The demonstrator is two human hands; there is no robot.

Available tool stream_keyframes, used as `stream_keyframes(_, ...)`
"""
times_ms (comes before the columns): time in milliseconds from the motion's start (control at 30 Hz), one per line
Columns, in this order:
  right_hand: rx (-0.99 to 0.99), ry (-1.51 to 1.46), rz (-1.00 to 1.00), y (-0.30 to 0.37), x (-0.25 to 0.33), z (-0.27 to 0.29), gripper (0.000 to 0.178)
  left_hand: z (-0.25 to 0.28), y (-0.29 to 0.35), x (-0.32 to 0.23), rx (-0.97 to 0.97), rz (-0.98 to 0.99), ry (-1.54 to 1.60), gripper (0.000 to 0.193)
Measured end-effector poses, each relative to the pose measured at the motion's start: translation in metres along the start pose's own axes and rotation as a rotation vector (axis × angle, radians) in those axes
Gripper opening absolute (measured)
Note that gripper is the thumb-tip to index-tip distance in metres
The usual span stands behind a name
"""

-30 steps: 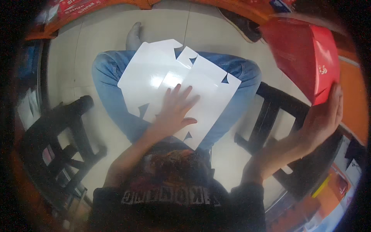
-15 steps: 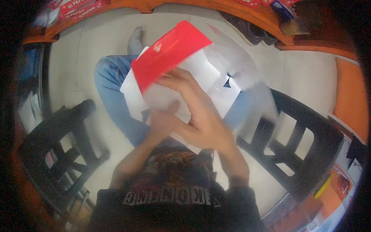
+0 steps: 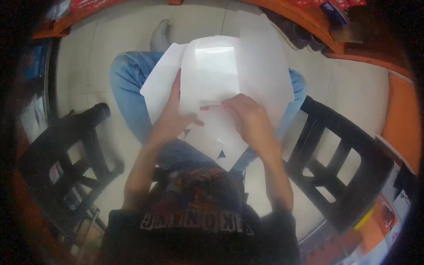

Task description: The person sits on the floor and folds flat white cardboard pieces into small red and white boxes. They repeatedly fold the sides and tuck the flaps to form the box shape, then place the finished boxes onto a nearby orange shelf.

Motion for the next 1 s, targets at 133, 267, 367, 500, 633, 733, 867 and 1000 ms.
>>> stream_keyframes(133,0.045,-0.014,-0.009,-0.003,-0.013,0.001,0.021,0.010,-0.001,-0.005,0.081,0.064,0.087,0.096)
stream_keyframes(267,0.072,-0.155,-0.071,-0.001,-0.012,0.009,0.018,0.018,0.005,-0.010,0.086,-0.272,-0.331,0.067)
stream_keyframes(367,0.108,-0.286,-0.157,-0.004,-0.007,0.016,0.023,0.004,0.004,-0.026,0.140,-0.588,-0.788,0.040)
stream_keyframes(500,0.121,-0.338,-0.218,-0.009,-0.001,0.019,0.025,-0.005,-0.023,-0.016,0.091,-0.830,-0.907,0.017)
stream_keyframes(633,0.121,-0.415,-0.322,-0.007,0.003,0.024,0.024,-0.012,-0.032,-0.007,-0.232,-0.976,-0.553,0.011)
stream_keyframes(733,0.114,-0.386,-0.243,-0.005,-0.002,0.025,0.023,-0.019,-0.033,-0.007,-0.110,-1.008,-0.640,0.011)
stream_keyframes(867,0.176,-0.350,-0.231,-0.004,0.001,0.029,0.023,-0.020,-0.031,-0.016,0.077,-0.999,-0.822,0.010)
stream_keyframes(1000,-0.034,-0.254,-0.108,-0.006,0.020,0.046,0.027,-0.011,-0.026,-0.037,0.129,-0.853,-0.871,0.009)
Point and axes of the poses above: each hand's wrist, its own y-axis away from the middle knuckle, its own z-axis out of the back of the hand, x = y × z, the point moved 2 cm from there along -y, towards the middle knuckle, and after that the axes turned 6 degrees about y, right-handed, at the moved point
